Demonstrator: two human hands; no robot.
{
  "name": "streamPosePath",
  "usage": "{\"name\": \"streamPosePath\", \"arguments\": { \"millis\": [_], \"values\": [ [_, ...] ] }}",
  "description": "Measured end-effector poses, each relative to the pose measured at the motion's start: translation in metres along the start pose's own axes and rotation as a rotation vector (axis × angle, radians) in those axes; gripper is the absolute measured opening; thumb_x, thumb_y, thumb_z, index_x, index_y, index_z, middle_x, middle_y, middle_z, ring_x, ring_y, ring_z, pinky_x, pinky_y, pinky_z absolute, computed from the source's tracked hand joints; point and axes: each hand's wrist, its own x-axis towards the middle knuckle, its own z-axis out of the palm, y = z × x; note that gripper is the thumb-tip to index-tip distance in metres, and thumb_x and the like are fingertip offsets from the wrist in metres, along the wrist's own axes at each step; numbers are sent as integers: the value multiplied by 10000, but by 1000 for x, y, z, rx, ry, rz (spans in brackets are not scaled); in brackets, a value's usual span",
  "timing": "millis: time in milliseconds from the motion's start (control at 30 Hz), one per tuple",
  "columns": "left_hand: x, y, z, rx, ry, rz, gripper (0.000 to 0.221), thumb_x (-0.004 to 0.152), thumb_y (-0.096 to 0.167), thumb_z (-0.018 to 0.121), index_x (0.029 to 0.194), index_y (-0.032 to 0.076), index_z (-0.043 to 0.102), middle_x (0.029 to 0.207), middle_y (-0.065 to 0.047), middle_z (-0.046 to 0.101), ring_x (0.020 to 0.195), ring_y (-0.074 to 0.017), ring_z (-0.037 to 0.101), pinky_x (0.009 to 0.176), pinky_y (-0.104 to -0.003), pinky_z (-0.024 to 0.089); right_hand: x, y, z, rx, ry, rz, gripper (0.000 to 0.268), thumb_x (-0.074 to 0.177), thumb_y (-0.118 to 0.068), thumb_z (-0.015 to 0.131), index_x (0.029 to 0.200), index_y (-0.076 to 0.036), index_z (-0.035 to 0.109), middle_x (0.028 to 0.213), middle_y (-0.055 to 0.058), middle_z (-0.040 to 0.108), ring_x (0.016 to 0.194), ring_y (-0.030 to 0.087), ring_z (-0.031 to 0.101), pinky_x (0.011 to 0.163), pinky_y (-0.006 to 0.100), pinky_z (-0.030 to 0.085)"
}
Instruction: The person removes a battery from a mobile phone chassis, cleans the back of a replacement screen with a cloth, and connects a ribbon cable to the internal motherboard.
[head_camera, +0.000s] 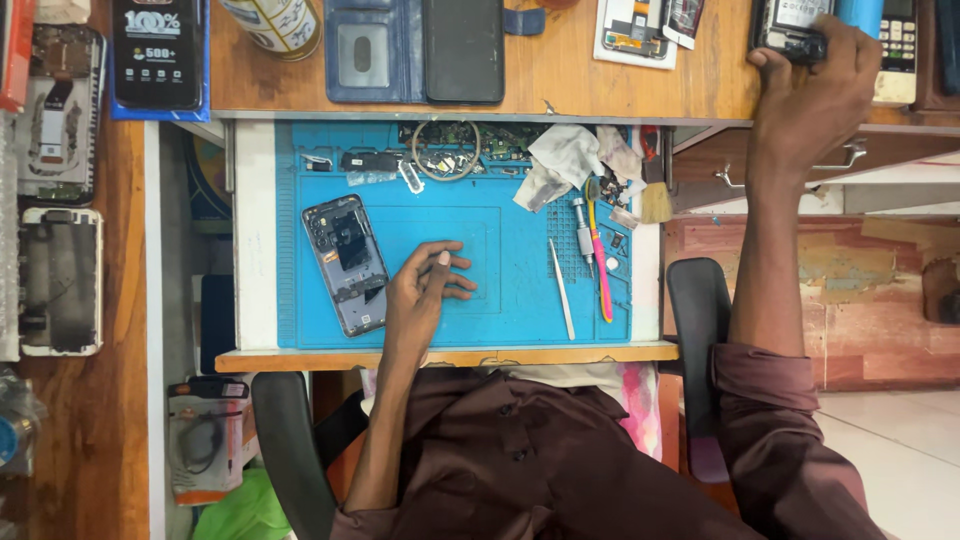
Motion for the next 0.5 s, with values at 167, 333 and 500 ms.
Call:
{"name": "streamPosePath", "arguments": {
  "millis": [167,333,500],
  "values": [
    [1,-1,0,29,11,-12,327,1060,235,501,1219,2,666,1015,-154,730,818,-201,755,695,-319,645,-1,-11,-8,-40,11,-173,507,881,-251,947,1217,21,681,1198,159,604,1068,282,618,879,407,538],
    [1,1,0,36,17,-20,330,1060,238,495,1223,8,665,1018,-157,731,817,-203,757,694,-315,645,-7,-3,4,-21,10,-137,460,951,-166,898,1317,-17,663,1300,142,586,1227,284,574,1059,451,518],
    [1,0,0,21,20,-22,330,1057,229,491,1222,0,663,1021,-159,733,815,-201,758,694,-313,642,-11,-1,4,-7,-25,-102,428,930,-75,798,1318,-9,630,1375,144,545,1308,295,572,1137,445,512]
  ]
}}
